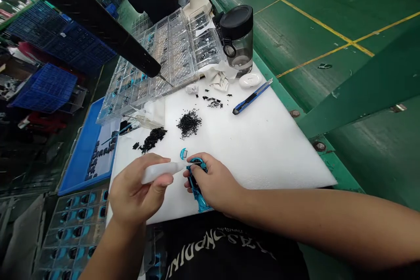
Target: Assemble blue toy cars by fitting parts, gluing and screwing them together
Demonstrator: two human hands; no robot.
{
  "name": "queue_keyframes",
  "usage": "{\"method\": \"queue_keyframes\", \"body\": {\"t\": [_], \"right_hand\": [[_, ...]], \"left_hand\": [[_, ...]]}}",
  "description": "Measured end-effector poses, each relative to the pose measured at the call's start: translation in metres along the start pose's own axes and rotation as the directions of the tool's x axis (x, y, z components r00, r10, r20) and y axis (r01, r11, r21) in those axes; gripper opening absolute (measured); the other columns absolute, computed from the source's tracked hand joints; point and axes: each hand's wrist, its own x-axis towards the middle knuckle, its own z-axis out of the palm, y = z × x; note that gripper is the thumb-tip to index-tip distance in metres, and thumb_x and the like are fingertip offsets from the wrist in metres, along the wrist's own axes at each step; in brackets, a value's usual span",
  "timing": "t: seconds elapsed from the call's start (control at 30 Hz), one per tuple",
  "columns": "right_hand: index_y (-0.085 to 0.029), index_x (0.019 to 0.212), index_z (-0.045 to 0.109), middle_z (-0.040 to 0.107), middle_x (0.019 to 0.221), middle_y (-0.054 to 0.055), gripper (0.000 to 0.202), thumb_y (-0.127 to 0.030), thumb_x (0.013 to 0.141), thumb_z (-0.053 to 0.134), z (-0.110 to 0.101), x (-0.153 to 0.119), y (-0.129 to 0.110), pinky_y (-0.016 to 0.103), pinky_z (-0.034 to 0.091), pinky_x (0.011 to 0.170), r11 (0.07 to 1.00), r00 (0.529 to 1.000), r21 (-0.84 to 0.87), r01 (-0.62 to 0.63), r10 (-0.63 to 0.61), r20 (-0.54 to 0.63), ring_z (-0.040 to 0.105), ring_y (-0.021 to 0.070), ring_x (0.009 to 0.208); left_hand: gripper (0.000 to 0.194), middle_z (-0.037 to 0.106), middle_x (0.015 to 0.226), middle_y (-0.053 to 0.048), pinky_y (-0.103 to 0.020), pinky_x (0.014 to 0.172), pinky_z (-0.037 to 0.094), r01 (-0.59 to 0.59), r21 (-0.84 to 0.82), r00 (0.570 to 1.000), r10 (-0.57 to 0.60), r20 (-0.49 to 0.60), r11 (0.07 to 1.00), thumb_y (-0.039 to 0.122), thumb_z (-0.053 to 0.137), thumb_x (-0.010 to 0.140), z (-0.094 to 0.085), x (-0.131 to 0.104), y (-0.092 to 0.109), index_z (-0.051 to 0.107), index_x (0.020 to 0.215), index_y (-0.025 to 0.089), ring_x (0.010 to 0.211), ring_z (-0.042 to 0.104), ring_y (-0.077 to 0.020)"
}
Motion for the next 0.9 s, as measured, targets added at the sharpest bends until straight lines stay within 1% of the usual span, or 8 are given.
{"method": "queue_keyframes", "body": {"t": [0.13,0.33,0.5,0.73,0.9], "right_hand": [[-0.022,0.107,0.057,0.065,0.081,0.000,0.015,-0.029,0.094,0.054,0.0008,-0.0005,-0.0017,0.031,0.052,0.070,1.000,1.000,-0.006,-0.006,0.006,-0.009,0.061,0.0139,0.070],[-0.022,0.106,0.057,0.065,0.077,-0.001,0.013,-0.023,0.095,0.051,0.0023,-0.0014,-0.0046,0.024,0.049,0.062,0.999,0.999,-0.041,-0.011,0.009,-0.043,0.061,0.0114,0.065],[-0.023,0.105,0.057,0.065,0.079,-0.002,0.013,-0.027,0.093,0.054,0.0017,-0.0014,-0.0026,0.026,0.050,0.064,1.000,1.000,-0.029,0.013,-0.014,-0.024,0.061,0.0122,0.067],[-0.023,0.104,0.058,0.066,0.079,0.000,0.015,-0.028,0.090,0.056,0.0028,-0.0020,-0.0039,0.028,0.051,0.065,1.000,0.999,-0.008,0.012,-0.012,-0.043,0.062,0.0145,0.067],[-0.023,0.106,0.057,0.066,0.078,-0.001,0.015,-0.026,0.092,0.053,0.0021,-0.0018,-0.0033,0.027,0.050,0.064,0.999,0.999,-0.028,0.019,-0.019,-0.026,0.062,0.0135,0.067]], "left_hand": [[0.025,0.067,0.078,-0.003,-0.021,0.061,0.051,-0.002,-0.009,1.000,0.002,0.001,1.000,0.034,0.064,0.089,0.0007,-0.0015,-0.0007,0.059,0.104,0.015,0.067,0.061,-0.0109],[0.025,0.068,0.079,-0.003,-0.022,0.062,0.051,0.000,-0.003,1.000,0.000,0.009,1.000,0.034,0.064,0.089,0.0000,-0.0007,0.0006,0.059,0.105,0.015,0.067,0.061,-0.0113],[0.025,0.068,0.077,-0.004,-0.023,0.061,0.051,-0.008,0.013,1.000,0.008,0.019,1.000,0.034,0.065,0.088,-0.0011,0.0004,0.0011,0.060,0.104,0.016,0.066,0.062,-0.0129],[0.025,0.068,0.079,-0.004,-0.023,0.059,0.051,0.005,0.014,1.000,-0.006,0.014,1.000,0.035,0.064,0.088,-0.0014,0.0001,0.0010,0.059,0.105,0.017,0.066,0.062,-0.0132],[0.028,0.068,0.079,-0.004,-0.022,0.060,0.051,-0.005,-0.015,1.000,0.006,0.024,1.000,0.032,0.067,0.087,-0.0010,-0.0008,0.0002,0.059,0.107,0.016,0.067,0.062,-0.0128]]}}
